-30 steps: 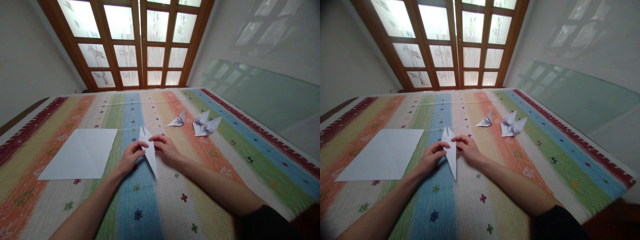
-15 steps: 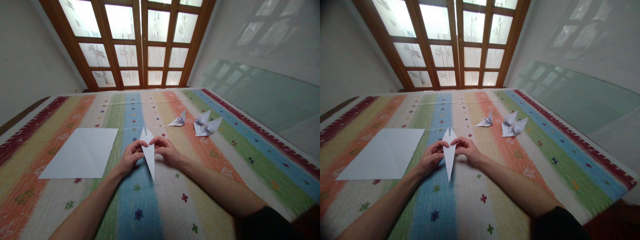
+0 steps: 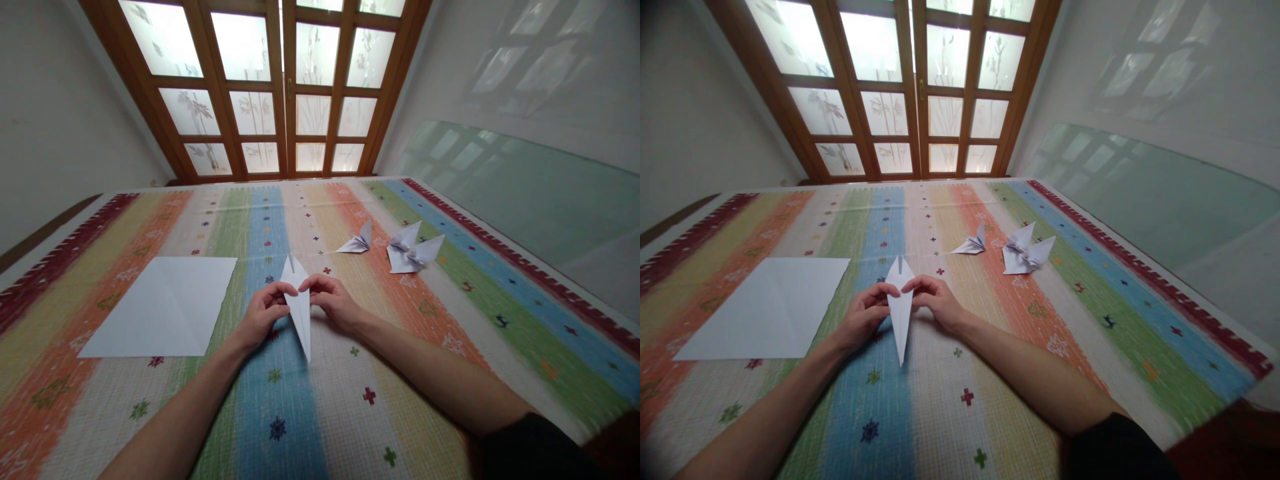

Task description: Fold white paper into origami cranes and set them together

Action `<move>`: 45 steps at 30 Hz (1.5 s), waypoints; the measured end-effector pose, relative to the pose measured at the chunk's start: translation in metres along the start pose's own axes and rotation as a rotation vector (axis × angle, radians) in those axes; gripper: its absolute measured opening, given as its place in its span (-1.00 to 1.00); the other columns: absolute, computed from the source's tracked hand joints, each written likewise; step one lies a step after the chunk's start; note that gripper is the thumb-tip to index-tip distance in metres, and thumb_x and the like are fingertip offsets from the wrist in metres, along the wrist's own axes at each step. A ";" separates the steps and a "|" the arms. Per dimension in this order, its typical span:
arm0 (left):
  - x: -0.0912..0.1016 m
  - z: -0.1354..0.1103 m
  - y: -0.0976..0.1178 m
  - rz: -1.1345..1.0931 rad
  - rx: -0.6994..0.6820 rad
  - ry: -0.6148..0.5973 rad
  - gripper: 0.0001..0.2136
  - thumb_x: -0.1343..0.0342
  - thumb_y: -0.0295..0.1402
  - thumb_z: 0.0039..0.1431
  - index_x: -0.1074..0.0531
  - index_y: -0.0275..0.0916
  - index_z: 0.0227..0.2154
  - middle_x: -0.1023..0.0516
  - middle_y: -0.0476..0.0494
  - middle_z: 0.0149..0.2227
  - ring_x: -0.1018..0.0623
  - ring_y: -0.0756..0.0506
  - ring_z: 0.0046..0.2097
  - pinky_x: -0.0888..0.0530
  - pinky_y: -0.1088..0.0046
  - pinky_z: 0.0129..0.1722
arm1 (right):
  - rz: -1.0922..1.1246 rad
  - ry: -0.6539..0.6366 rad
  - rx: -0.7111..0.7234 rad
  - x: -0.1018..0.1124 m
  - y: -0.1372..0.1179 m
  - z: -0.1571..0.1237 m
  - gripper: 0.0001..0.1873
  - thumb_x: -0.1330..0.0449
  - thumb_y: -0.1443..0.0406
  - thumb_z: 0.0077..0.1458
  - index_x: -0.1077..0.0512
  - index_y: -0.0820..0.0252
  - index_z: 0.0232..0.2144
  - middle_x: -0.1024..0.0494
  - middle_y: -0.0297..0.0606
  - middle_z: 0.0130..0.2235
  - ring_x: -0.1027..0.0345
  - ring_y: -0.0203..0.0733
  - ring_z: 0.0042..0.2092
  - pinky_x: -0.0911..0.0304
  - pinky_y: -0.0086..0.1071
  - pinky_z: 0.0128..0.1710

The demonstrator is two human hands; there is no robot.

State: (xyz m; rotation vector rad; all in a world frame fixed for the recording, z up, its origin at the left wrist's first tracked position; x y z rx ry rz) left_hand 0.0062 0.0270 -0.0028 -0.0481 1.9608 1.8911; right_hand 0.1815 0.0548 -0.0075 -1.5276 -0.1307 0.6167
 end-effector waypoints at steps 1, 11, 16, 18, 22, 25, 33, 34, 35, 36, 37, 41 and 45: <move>0.000 0.000 0.000 -0.018 0.008 -0.007 -0.76 -0.22 -0.44 -0.19 -0.49 -0.22 -0.35 -0.54 -0.02 -0.42 -0.48 -0.06 -0.36 -0.34 0.45 -0.33 | 0.002 0.002 -0.002 0.000 0.001 0.000 -0.79 -0.23 0.38 -0.16 -0.52 0.12 -0.37 -0.50 -0.41 -0.46 -0.31 -0.30 -0.41 -0.20 -0.38 -0.32; 0.001 0.000 -0.002 0.041 -0.031 0.016 -0.80 -0.29 -0.33 -0.10 -0.51 -0.22 -0.35 -0.53 -0.02 -0.41 -0.46 -0.04 -0.37 -0.32 0.47 -0.34 | 0.015 0.004 0.000 -0.002 -0.001 0.000 -0.83 -0.31 0.34 -0.19 -0.50 0.14 -0.41 -0.49 -0.41 -0.46 -0.30 -0.32 -0.41 -0.20 -0.41 -0.34; 0.000 0.000 -0.001 0.185 -0.053 0.069 -0.79 -0.33 -0.27 -0.11 -0.51 -0.26 -0.42 -0.47 0.00 -0.49 -0.39 0.00 -0.45 -0.28 0.51 -0.42 | -0.039 0.018 0.009 -0.004 -0.003 0.000 -0.83 -0.37 0.28 -0.19 -0.47 0.17 -0.50 -0.48 -0.41 -0.47 -0.28 -0.33 -0.43 -0.18 -0.41 -0.36; -0.003 0.001 0.002 0.210 -0.049 0.099 -0.77 -0.35 -0.26 -0.14 -0.48 -0.27 -0.46 -0.43 0.02 -0.53 -0.37 0.02 -0.48 -0.27 0.52 -0.44 | -0.063 0.025 0.023 -0.005 -0.003 0.000 -0.79 -0.40 0.25 -0.21 -0.45 0.18 -0.51 -0.47 -0.41 -0.48 -0.28 -0.33 -0.43 -0.18 -0.41 -0.37; -0.009 0.001 0.006 0.184 -0.035 0.140 -0.70 -0.41 -0.31 -0.26 -0.40 -0.26 -0.50 -0.42 0.06 -0.55 -0.37 0.03 -0.49 -0.28 0.54 -0.46 | -0.066 0.041 0.031 -0.008 -0.002 -0.001 -0.73 -0.44 0.24 -0.28 -0.45 0.16 -0.50 -0.48 -0.41 -0.47 -0.31 -0.32 -0.43 -0.21 -0.41 -0.36; -0.012 0.001 0.008 0.197 -0.061 0.148 -0.68 -0.41 -0.25 -0.24 -0.37 -0.25 -0.52 -0.40 0.07 -0.56 -0.36 0.04 -0.50 -0.27 0.55 -0.48 | -0.090 0.074 0.059 -0.010 -0.003 -0.001 -0.71 -0.45 0.21 -0.27 -0.43 0.16 -0.53 -0.47 -0.41 -0.47 -0.31 -0.31 -0.42 -0.22 -0.39 -0.35; -0.014 0.000 0.008 0.301 -0.128 0.191 -0.60 -0.34 -0.07 -0.10 -0.27 -0.23 -0.62 -0.29 0.11 -0.64 -0.24 0.07 -0.57 -0.22 0.55 -0.55 | -0.227 0.132 0.131 -0.016 -0.004 -0.006 -0.66 -0.35 0.09 -0.10 -0.32 0.15 -0.55 -0.36 -0.42 -0.52 -0.20 -0.32 -0.45 -0.16 -0.40 -0.42; -0.014 0.000 0.008 0.310 -0.129 0.196 -0.59 -0.34 -0.07 -0.10 -0.27 -0.23 -0.62 -0.28 0.12 -0.65 -0.23 0.08 -0.58 -0.21 0.55 -0.56 | -0.236 0.135 0.138 -0.016 -0.004 -0.006 -0.67 -0.35 0.09 -0.08 -0.32 0.15 -0.55 -0.36 -0.42 -0.52 -0.20 -0.32 -0.45 -0.16 -0.40 -0.42; -0.014 0.000 0.007 0.316 -0.130 0.198 -0.59 -0.33 -0.07 -0.10 -0.26 -0.23 -0.63 -0.27 0.12 -0.65 -0.23 0.08 -0.58 -0.20 0.55 -0.56 | -0.247 0.141 0.143 -0.016 -0.004 -0.006 -0.67 -0.34 0.10 -0.08 -0.32 0.15 -0.55 -0.35 -0.42 -0.52 -0.19 -0.32 -0.46 -0.15 -0.40 -0.42; -0.014 0.000 0.007 0.317 -0.132 0.199 -0.59 -0.33 -0.07 -0.09 -0.26 -0.23 -0.63 -0.27 0.11 -0.65 -0.22 0.08 -0.58 -0.19 0.55 -0.56 | -0.261 0.151 0.147 -0.016 -0.004 -0.007 -0.67 -0.34 0.10 -0.07 -0.32 0.15 -0.55 -0.34 -0.42 -0.52 -0.19 -0.32 -0.46 -0.14 -0.40 -0.43; -0.015 0.000 0.007 0.318 -0.133 0.199 -0.59 -0.33 -0.07 -0.09 -0.26 -0.23 -0.63 -0.28 0.11 -0.64 -0.23 0.07 -0.57 -0.19 0.55 -0.56 | -0.278 0.163 0.149 -0.017 -0.004 -0.007 -0.67 -0.33 0.10 -0.06 -0.32 0.15 -0.55 -0.34 -0.42 -0.53 -0.18 -0.32 -0.47 -0.13 -0.40 -0.43; -0.016 0.000 0.006 0.319 -0.151 0.208 -0.60 -0.30 -0.06 -0.06 -0.26 -0.23 -0.61 -0.28 0.11 -0.64 -0.23 0.07 -0.56 -0.19 0.55 -0.56 | -0.338 0.213 0.171 -0.018 -0.004 -0.009 -0.67 -0.32 0.08 -0.04 -0.32 0.14 -0.54 -0.33 -0.43 -0.54 -0.16 -0.32 -0.48 -0.12 -0.40 -0.44; -0.017 -0.001 0.004 0.318 -0.156 0.207 -0.62 -0.30 -0.08 -0.03 -0.27 -0.22 -0.60 -0.26 0.12 -0.64 -0.23 0.07 -0.57 -0.21 0.54 -0.55 | -0.345 0.236 0.188 -0.020 -0.005 -0.011 -0.65 -0.32 0.05 -0.04 -0.32 0.14 -0.53 -0.33 -0.42 -0.54 -0.16 -0.32 -0.49 -0.13 -0.40 -0.46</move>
Point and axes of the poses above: each hand's wrist, its own z-axis towards the middle knuckle, its own x-axis out of the back of the hand, y = z × x, the point moved 1 cm from there along z, towards the middle knuckle
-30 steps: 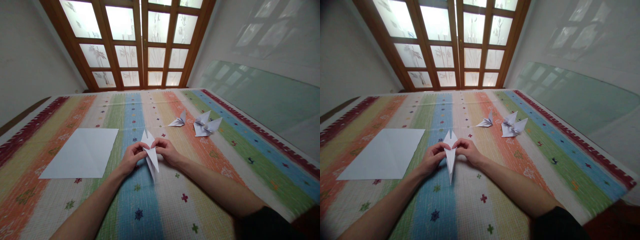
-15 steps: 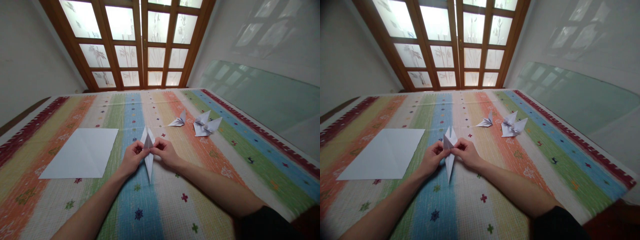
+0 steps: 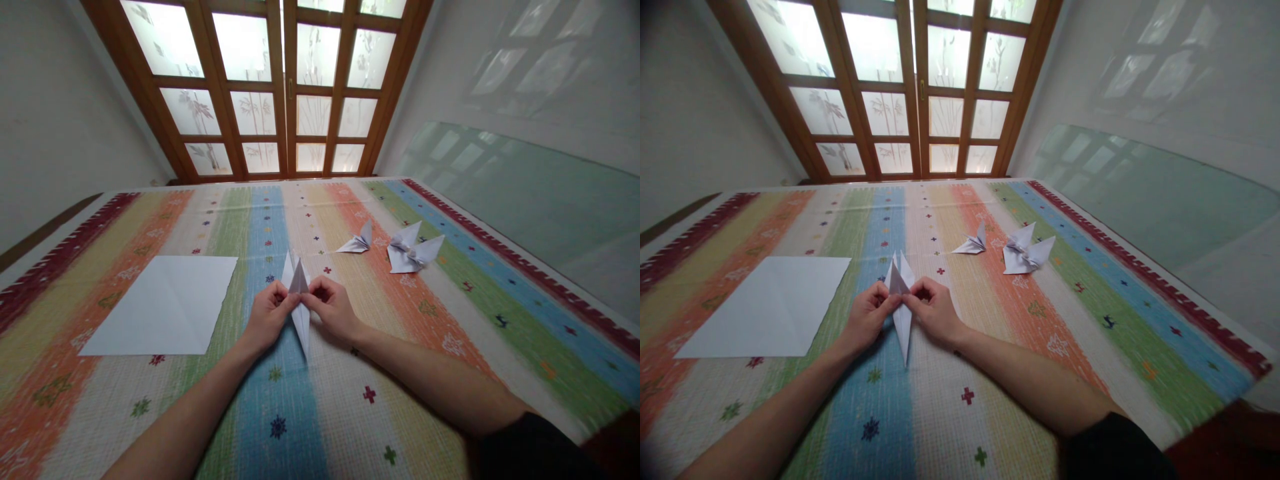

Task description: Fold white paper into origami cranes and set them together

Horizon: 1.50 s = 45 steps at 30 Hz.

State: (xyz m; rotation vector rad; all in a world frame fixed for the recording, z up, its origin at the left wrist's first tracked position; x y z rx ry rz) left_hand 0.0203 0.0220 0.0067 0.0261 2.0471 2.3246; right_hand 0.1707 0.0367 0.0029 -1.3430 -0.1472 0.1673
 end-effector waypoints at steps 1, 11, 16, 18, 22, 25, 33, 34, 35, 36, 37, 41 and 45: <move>0.000 0.000 0.000 0.006 -0.007 0.007 -0.64 -0.29 -0.10 -0.02 -0.29 -0.22 -0.60 -0.27 0.11 -0.64 -0.25 0.06 -0.57 -0.22 0.53 -0.54 | 0.003 0.000 -0.005 0.000 0.000 0.000 -0.64 -0.31 0.04 -0.04 -0.31 0.13 -0.53 -0.32 -0.43 -0.54 -0.15 -0.32 -0.49 -0.12 -0.40 -0.47; 0.001 -0.003 -0.001 0.138 -0.067 0.151 -0.76 -0.29 -0.26 -0.02 -0.38 -0.23 -0.63 -0.35 0.06 -0.61 -0.30 0.03 -0.53 -0.24 0.51 -0.49 | 0.124 -0.005 -0.039 -0.003 0.001 0.000 -0.66 -0.32 0.14 -0.05 -0.21 0.09 -0.40 -0.25 -0.50 -0.54 -0.12 -0.34 -0.51 -0.03 -0.43 -0.50; -0.002 -0.004 0.002 0.109 -0.026 0.180 -0.73 -0.28 -0.23 -0.04 -0.35 -0.23 -0.64 -0.34 0.07 -0.64 -0.28 0.04 -0.56 -0.21 0.52 -0.55 | 0.143 -0.007 -0.046 -0.004 -0.001 -0.001 -0.66 -0.30 0.14 -0.04 -0.19 0.08 -0.38 -0.24 -0.51 -0.54 -0.10 -0.34 -0.51 0.00 -0.42 -0.50; -0.005 -0.004 0.002 0.089 -0.014 0.184 -0.72 -0.27 -0.22 -0.04 -0.33 -0.23 -0.64 -0.32 0.07 -0.64 -0.27 0.05 -0.57 -0.20 0.53 -0.56 | 0.144 -0.005 -0.052 -0.004 -0.001 -0.001 -0.66 -0.29 0.14 -0.04 -0.19 0.09 -0.38 -0.24 -0.52 -0.55 -0.10 -0.35 -0.52 0.00 -0.43 -0.51; -0.009 -0.005 0.001 0.043 -0.010 0.194 -0.73 -0.26 -0.24 -0.04 -0.28 -0.22 -0.59 -0.30 0.10 -0.62 -0.27 0.06 -0.57 -0.21 0.55 -0.57 | 0.135 -0.008 -0.060 -0.004 0.000 -0.001 -0.67 -0.28 0.15 -0.04 -0.18 0.09 -0.39 -0.22 -0.54 -0.56 -0.09 -0.36 -0.54 0.02 -0.44 -0.53; -0.010 -0.005 0.001 -0.008 -0.040 0.251 -0.72 -0.27 -0.29 -0.08 -0.22 -0.19 -0.51 -0.26 0.16 -0.60 -0.27 0.07 -0.58 -0.21 0.57 -0.58 | 0.122 -0.017 -0.058 -0.004 -0.001 -0.002 -0.69 -0.27 0.17 -0.04 -0.19 0.10 -0.39 -0.23 -0.54 -0.56 -0.10 -0.37 -0.54 0.00 -0.45 -0.53; -0.009 -0.004 0.001 0.039 -0.087 0.243 -0.73 -0.23 -0.32 -0.03 -0.19 -0.20 -0.54 -0.20 0.14 -0.58 -0.22 0.09 -0.56 -0.19 0.59 -0.57 | 0.135 -0.018 -0.047 -0.006 0.001 -0.002 -0.71 -0.25 0.18 -0.04 -0.18 0.10 -0.41 -0.24 -0.52 -0.54 -0.13 -0.36 -0.52 -0.05 -0.45 -0.52; -0.008 -0.003 0.000 0.041 -0.082 0.235 -0.73 -0.22 -0.32 -0.02 -0.19 -0.20 -0.54 -0.20 0.14 -0.58 -0.23 0.09 -0.56 -0.19 0.59 -0.57 | 0.137 -0.014 -0.045 -0.006 0.001 -0.002 -0.71 -0.25 0.18 -0.04 -0.19 0.10 -0.41 -0.24 -0.52 -0.54 -0.13 -0.36 -0.52 -0.05 -0.45 -0.52; -0.008 -0.003 -0.001 0.041 -0.070 0.222 -0.74 -0.21 -0.31 -0.01 -0.19 -0.20 -0.53 -0.21 0.14 -0.58 -0.23 0.08 -0.56 -0.19 0.59 -0.57 | 0.136 -0.007 -0.043 -0.006 0.002 -0.002 -0.72 -0.25 0.19 -0.05 -0.19 0.10 -0.41 -0.24 -0.52 -0.54 -0.13 -0.37 -0.52 -0.05 -0.45 -0.52; -0.007 -0.003 -0.001 0.044 -0.058 0.206 -0.75 -0.19 -0.29 0.01 -0.19 -0.19 -0.51 -0.21 0.15 -0.59 -0.23 0.08 -0.57 -0.18 0.58 -0.57 | 0.129 0.003 -0.040 -0.005 0.003 -0.002 -0.72 -0.25 0.19 -0.05 -0.19 0.10 -0.41 -0.25 -0.52 -0.54 -0.13 -0.37 -0.52 -0.05 -0.45 -0.52; -0.007 -0.003 -0.002 0.059 -0.051 0.194 -0.77 -0.18 -0.28 0.03 -0.21 -0.19 -0.49 -0.23 0.15 -0.59 -0.25 0.07 -0.57 -0.19 0.58 -0.57 | 0.116 0.018 -0.037 -0.005 0.004 -0.002 -0.73 -0.24 0.20 -0.05 -0.19 0.10 -0.41 -0.25 -0.52 -0.54 -0.13 -0.37 -0.53 -0.05 -0.46 -0.52; -0.007 -0.005 -0.002 0.256 -0.081 0.218 -0.83 -0.16 -0.27 0.07 -0.34 -0.21 -0.34 -0.41 0.06 -0.50 -0.41 0.00 -0.49 -0.32 0.51 -0.46 | 0.040 0.105 -0.042 -0.003 0.006 -0.002 -0.75 -0.23 0.24 -0.07 -0.18 0.10 -0.41 -0.23 -0.54 -0.56 -0.10 -0.38 -0.55 -0.02 -0.46 -0.55; -0.007 -0.007 -0.002 0.355 -0.111 0.169 -0.86 -0.14 -0.28 0.09 -0.41 -0.23 -0.34 -0.49 -0.02 -0.43 -0.47 -0.04 -0.43 -0.37 0.45 -0.39 | -0.002 0.111 0.001 -0.002 0.005 -0.002 -0.75 -0.22 0.27 -0.07 -0.19 0.10 -0.39 -0.20 -0.55 -0.55 -0.08 -0.38 -0.55 -0.01 -0.47 -0.55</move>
Point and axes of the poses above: each hand's wrist, its own z-axis towards the middle knuckle, its own x-axis out of the back of the hand, y = z × x, the point moved 1 cm from there along z, towards the middle knuckle
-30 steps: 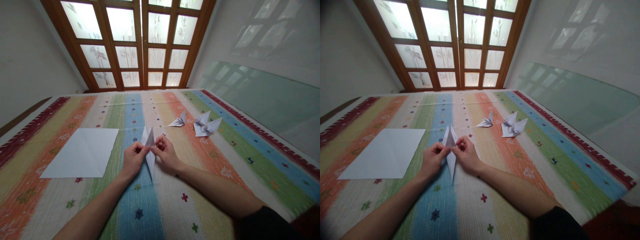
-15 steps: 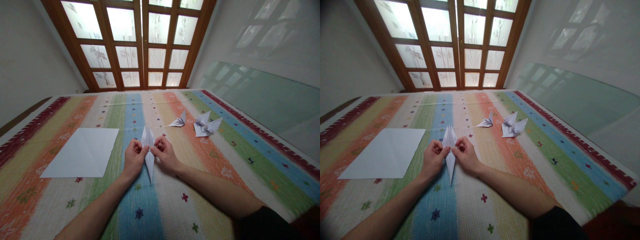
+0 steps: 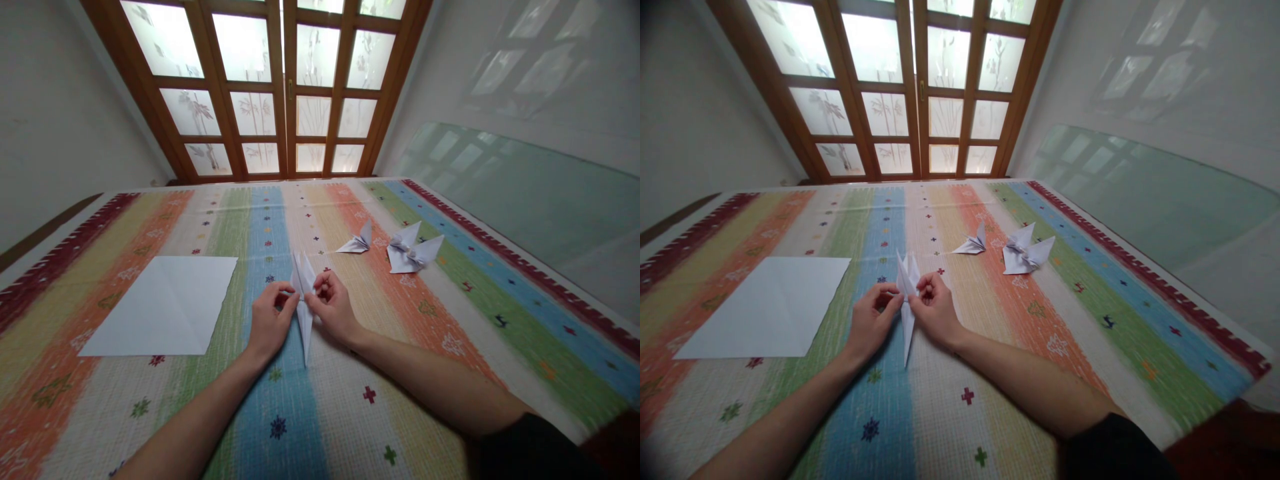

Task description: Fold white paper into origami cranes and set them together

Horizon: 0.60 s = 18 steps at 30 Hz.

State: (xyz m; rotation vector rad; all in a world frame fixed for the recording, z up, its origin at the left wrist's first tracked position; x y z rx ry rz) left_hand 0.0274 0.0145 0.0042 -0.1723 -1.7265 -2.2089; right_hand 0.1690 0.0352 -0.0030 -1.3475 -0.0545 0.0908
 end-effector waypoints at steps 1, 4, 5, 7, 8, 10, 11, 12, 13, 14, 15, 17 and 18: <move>0.000 0.000 0.000 -0.004 -0.007 -0.010 -0.86 -0.12 -0.28 0.10 -0.42 -0.23 -0.34 -0.51 -0.05 -0.40 -0.47 -0.05 -0.41 -0.37 0.44 -0.37 | -0.009 -0.012 0.027 0.000 0.000 0.000 -0.76 -0.22 0.27 -0.07 -0.20 0.11 -0.38 -0.21 -0.54 -0.54 -0.08 -0.37 -0.54 -0.02 -0.47 -0.54; 0.000 0.000 0.000 -0.064 -0.004 -0.029 -0.81 -0.06 -0.22 0.17 -0.42 -0.24 -0.33 -0.51 -0.07 -0.39 -0.47 -0.06 -0.38 -0.38 0.42 -0.33 | -0.055 -0.060 0.123 0.001 -0.002 -0.001 -0.78 -0.23 0.28 -0.03 -0.24 0.11 -0.35 -0.26 -0.48 -0.48 -0.16 -0.34 -0.47 -0.12 -0.43 -0.46; 0.000 0.000 0.000 -0.102 0.001 -0.041 -0.80 -0.05 -0.19 0.17 -0.41 -0.24 -0.34 -0.49 -0.06 -0.40 -0.47 -0.06 -0.38 -0.39 0.42 -0.33 | -0.074 -0.079 0.162 0.002 -0.003 -0.001 -0.79 -0.24 0.28 -0.02 -0.26 0.12 -0.33 -0.29 -0.44 -0.45 -0.19 -0.32 -0.44 -0.15 -0.41 -0.41; 0.000 0.001 -0.001 -0.172 0.012 -0.073 -0.77 -0.10 -0.14 0.12 -0.36 -0.22 -0.39 -0.46 -0.03 -0.44 -0.45 -0.05 -0.40 -0.38 0.43 -0.35 | -0.110 -0.138 0.249 0.003 -0.006 -0.001 -0.83 -0.23 0.26 0.04 -0.31 0.12 -0.30 -0.36 -0.36 -0.36 -0.25 -0.27 -0.34 -0.21 -0.36 -0.32; -0.001 0.001 -0.001 -0.187 0.022 -0.086 -0.75 -0.15 -0.13 0.08 -0.33 -0.22 -0.42 -0.43 0.00 -0.46 -0.43 -0.04 -0.42 -0.37 0.45 -0.38 | -0.123 -0.174 0.292 0.003 -0.007 -0.001 -0.85 -0.21 0.25 0.07 -0.33 0.12 -0.29 -0.39 -0.32 -0.31 -0.27 -0.24 -0.29 -0.22 -0.35 -0.29; -0.001 0.001 -0.003 -0.188 0.048 -0.090 -0.72 -0.20 -0.12 0.02 -0.30 -0.21 -0.46 -0.38 0.04 -0.50 -0.39 -0.02 -0.46 -0.33 0.48 -0.43 | -0.142 -0.242 0.351 0.004 -0.008 0.000 -0.90 -0.17 0.24 0.14 -0.37 0.11 -0.27 -0.42 -0.27 -0.25 -0.30 -0.20 -0.21 -0.24 -0.32 -0.24; -0.001 0.002 -0.004 -0.188 0.059 -0.085 -0.71 -0.20 -0.11 0.03 -0.30 -0.21 -0.47 -0.36 0.05 -0.51 -0.38 -0.01 -0.46 -0.31 0.49 -0.44 | -0.145 -0.266 0.363 0.004 -0.008 0.000 -0.91 -0.15 0.24 0.17 -0.38 0.11 -0.26 -0.44 -0.26 -0.23 -0.31 -0.19 -0.19 -0.25 -0.31 -0.22; -0.001 0.002 -0.005 -0.200 0.069 -0.076 -0.71 -0.18 -0.09 0.06 -0.32 -0.22 -0.46 -0.37 0.04 -0.50 -0.38 -0.02 -0.45 -0.32 0.48 -0.43 | -0.141 -0.279 0.364 0.004 -0.007 0.000 -0.89 -0.13 0.25 0.18 -0.39 0.10 -0.23 -0.45 -0.25 -0.21 -0.32 -0.19 -0.17 -0.25 -0.30 -0.20; -0.001 0.003 -0.005 -0.227 0.078 -0.065 -0.70 -0.14 -0.07 0.10 -0.35 -0.23 -0.43 -0.39 0.02 -0.48 -0.40 -0.03 -0.43 -0.34 0.47 -0.41 | -0.130 -0.282 0.356 0.005 -0.006 0.001 -0.85 -0.12 0.27 0.19 -0.37 0.09 -0.17 -0.47 -0.25 -0.19 -0.34 -0.19 -0.16 -0.26 -0.30 -0.19; -0.001 0.004 -0.006 -0.259 0.085 -0.057 -0.69 -0.10 -0.05 0.13 -0.37 -0.24 -0.39 -0.42 0.00 -0.46 -0.42 -0.04 -0.40 -0.36 0.45 -0.38 | -0.117 -0.280 0.347 0.006 -0.005 0.001 -0.80 -0.11 0.28 0.20 -0.35 0.08 -0.10 -0.49 -0.24 -0.16 -0.36 -0.20 -0.16 -0.27 -0.29 -0.17; 0.000 0.005 -0.007 -0.283 0.091 -0.052 -0.67 -0.08 -0.03 0.15 -0.40 -0.24 -0.36 -0.45 -0.02 -0.44 -0.44 -0.06 -0.38 -0.38 0.43 -0.34 | -0.112 -0.277 0.346 0.007 -0.004 0.001 -0.74 -0.11 0.29 0.20 -0.32 0.07 -0.04 -0.50 -0.24 -0.13 -0.38 -0.20 -0.15 -0.28 -0.28 -0.16; 0.001 0.006 -0.008 -0.299 0.095 -0.039 -0.63 -0.06 0.01 0.16 -0.42 -0.24 -0.35 -0.48 -0.04 -0.43 -0.46 -0.08 -0.35 -0.40 0.40 -0.30 | -0.154 -0.290 0.399 0.008 -0.003 0.001 -0.67 -0.11 0.31 0.19 -0.30 0.06 0.02 -0.52 -0.23 -0.10 -0.40 -0.20 -0.13 -0.29 -0.25 -0.11; 0.001 0.007 -0.008 -0.293 0.092 -0.031 -0.61 -0.05 0.04 0.15 -0.43 -0.24 -0.38 -0.49 -0.05 -0.43 -0.47 -0.09 -0.34 -0.41 0.39 -0.28 | -0.202 -0.303 0.454 0.008 -0.004 0.000 -0.68 -0.12 0.32 0.19 -0.32 0.06 0.01 -0.52 -0.22 -0.08 -0.40 -0.18 -0.10 -0.28 -0.22 -0.07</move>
Point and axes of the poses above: each hand's wrist, its own z-axis towards the middle knuckle, its own x-axis out of the back of the hand, y = z × x, the point moved 1 cm from there along z, towards the middle knuckle
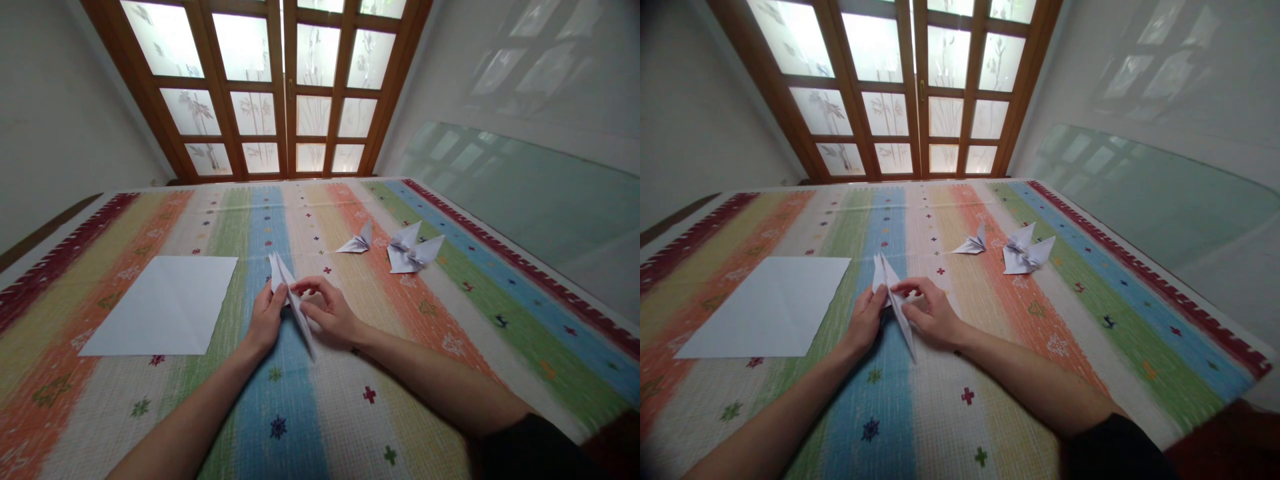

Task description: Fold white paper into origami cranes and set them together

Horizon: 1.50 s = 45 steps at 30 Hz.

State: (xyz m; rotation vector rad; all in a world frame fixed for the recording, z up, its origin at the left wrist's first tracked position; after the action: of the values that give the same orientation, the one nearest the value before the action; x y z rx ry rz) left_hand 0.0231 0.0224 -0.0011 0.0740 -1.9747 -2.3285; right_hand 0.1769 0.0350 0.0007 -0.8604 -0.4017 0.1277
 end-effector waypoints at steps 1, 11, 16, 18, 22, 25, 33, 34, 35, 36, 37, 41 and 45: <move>0.000 0.000 0.000 0.009 -0.007 0.006 -0.59 -0.05 0.07 0.14 -0.43 -0.23 -0.40 -0.49 -0.05 -0.43 -0.48 -0.10 -0.34 -0.42 0.38 -0.27 | -0.066 -0.017 0.056 0.000 -0.001 -0.001 -0.70 -0.12 0.31 0.19 -0.36 0.07 -0.01 -0.51 -0.20 -0.07 -0.38 -0.16 -0.06 -0.28 -0.19 -0.03; 0.003 -0.001 -0.003 -0.028 -0.026 0.035 -0.54 -0.01 0.14 0.14 -0.39 -0.20 -0.49 -0.44 -0.03 -0.49 -0.47 -0.10 -0.35 -0.43 0.40 -0.31 | -0.494 -0.009 0.149 -0.004 -0.005 -0.006 -0.59 -0.10 0.30 0.20 -0.39 0.01 0.10 -0.41 -0.11 0.01 -0.27 -0.01 0.04 -0.23 -0.04 0.03; 0.005 0.001 0.000 0.036 0.054 0.063 -0.60 -0.08 0.00 0.15 -0.31 -0.21 -0.60 -0.32 0.04 -0.57 -0.32 -0.02 -0.49 -0.30 0.49 -0.52 | -0.363 -0.063 0.124 0.001 0.001 -0.004 -0.55 -0.06 0.38 0.17 -0.40 -0.03 0.08 -0.36 -0.14 0.07 -0.24 -0.03 0.08 -0.26 -0.04 0.04; 0.005 0.002 -0.003 -0.008 0.080 0.077 -0.62 -0.09 -0.01 0.14 -0.34 -0.23 -0.55 -0.31 0.06 -0.57 -0.29 0.01 -0.52 -0.27 0.51 -0.54 | -0.304 -0.040 0.097 0.003 0.003 -0.003 -0.54 -0.05 0.41 0.14 -0.41 -0.01 0.06 -0.31 -0.14 0.11 -0.25 -0.06 0.07 -0.27 -0.06 0.05; 0.005 0.003 -0.009 -0.113 0.109 0.123 -0.64 -0.14 0.00 0.10 -0.34 -0.23 -0.49 -0.28 0.10 -0.58 -0.26 0.04 -0.55 -0.26 0.54 -0.55 | -0.152 0.037 -0.008 0.004 0.009 -0.002 -0.47 -0.10 0.44 0.03 -0.37 0.04 0.08 -0.17 -0.11 0.24 -0.30 -0.10 0.05 -0.30 -0.09 0.05; 0.003 0.004 -0.008 -0.131 0.121 0.128 -0.63 -0.14 0.01 0.08 -0.31 -0.23 -0.49 -0.29 0.10 -0.58 -0.27 0.04 -0.55 -0.27 0.54 -0.54 | 0.033 -0.066 -0.084 0.000 0.013 -0.003 -0.32 -0.12 0.42 0.04 -0.20 -0.01 0.22 -0.37 -0.14 0.13 -0.39 -0.18 -0.05 -0.38 -0.21 -0.07; 0.003 -0.001 0.010 0.158 0.006 0.121 -0.73 -0.06 -0.11 0.15 -0.39 -0.23 -0.44 -0.40 0.03 -0.56 -0.38 -0.02 -0.51 -0.31 0.50 -0.52 | -0.069 -0.046 -0.047 -0.001 0.009 -0.001 -0.62 -0.12 0.44 0.06 -0.51 0.06 -0.09 -0.54 -0.24 -0.21 -0.41 -0.20 -0.17 -0.35 -0.25 -0.11; 0.003 -0.002 0.010 0.160 0.014 0.120 -0.73 -0.05 -0.10 0.15 -0.39 -0.23 -0.41 -0.40 0.03 -0.57 -0.38 -0.02 -0.52 -0.30 0.50 -0.54 | -0.076 -0.040 -0.044 0.000 0.009 -0.001 -0.66 -0.14 0.43 0.06 -0.53 0.07 -0.13 -0.53 -0.24 -0.24 -0.41 -0.21 -0.19 -0.35 -0.26 -0.13; 0.003 -0.003 0.009 0.149 0.028 0.119 -0.73 -0.05 -0.10 0.15 -0.40 -0.24 -0.38 -0.41 0.03 -0.57 -0.37 -0.02 -0.54 -0.29 0.51 -0.56 | -0.076 -0.040 -0.045 0.000 0.009 -0.001 -0.69 -0.15 0.42 0.07 -0.55 0.07 -0.15 -0.52 -0.25 -0.25 -0.41 -0.21 -0.21 -0.35 -0.28 -0.15; 0.003 -0.003 0.008 0.126 0.047 0.117 -0.72 -0.06 -0.09 0.15 -0.39 -0.24 -0.35 -0.41 0.04 -0.58 -0.37 -0.01 -0.56 -0.27 0.51 -0.57 | -0.076 -0.045 -0.048 0.000 0.009 0.000 -0.71 -0.16 0.42 0.06 -0.56 0.07 -0.18 -0.52 -0.25 -0.25 -0.41 -0.22 -0.22 -0.35 -0.29 -0.16; 0.003 -0.003 0.007 0.094 0.067 0.112 -0.71 -0.07 -0.08 0.14 -0.39 -0.24 -0.32 -0.40 0.05 -0.59 -0.37 -0.01 -0.57 -0.26 0.52 -0.59 | -0.076 -0.052 -0.053 0.000 0.009 0.000 -0.73 -0.17 0.41 0.06 -0.57 0.06 -0.21 -0.51 -0.26 -0.25 -0.40 -0.23 -0.23 -0.35 -0.29 -0.16; 0.001 -0.003 0.004 -0.028 0.119 0.057 -0.62 -0.09 -0.12 0.14 -0.31 -0.23 -0.07 -0.39 0.10 -0.62 -0.32 0.01 -0.64 -0.23 0.53 -0.62 | -0.072 -0.046 -0.102 0.001 0.010 0.000 -0.82 -0.23 0.37 0.06 -0.59 0.05 -0.29 -0.50 -0.28 -0.30 -0.39 -0.24 -0.26 -0.34 -0.31 -0.18; 0.002 -0.003 0.009 0.063 -0.020 0.080 -0.75 -0.04 -0.23 0.17 -0.42 -0.18 -0.14 -0.52 -0.03 -0.43 -0.43 -0.03 -0.48 -0.36 0.46 -0.46 | -0.017 0.008 -0.129 0.003 0.012 0.001 -0.86 -0.29 0.31 0.05 -0.60 0.03 -0.29 -0.52 -0.29 -0.30 -0.40 -0.23 -0.26 -0.33 -0.31 -0.19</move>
State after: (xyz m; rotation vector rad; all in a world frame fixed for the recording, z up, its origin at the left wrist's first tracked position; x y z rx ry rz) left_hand 0.0219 0.0181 0.0069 0.1012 -1.8887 -2.2687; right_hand 0.1800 0.0440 -0.0069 -0.9839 -0.4129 0.0832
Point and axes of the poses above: each hand's wrist, its own z-axis towards the middle knuckle, its own x-axis out of the back of the hand, y = z × x, the point moved 1 cm from there along z, towards the middle knuckle
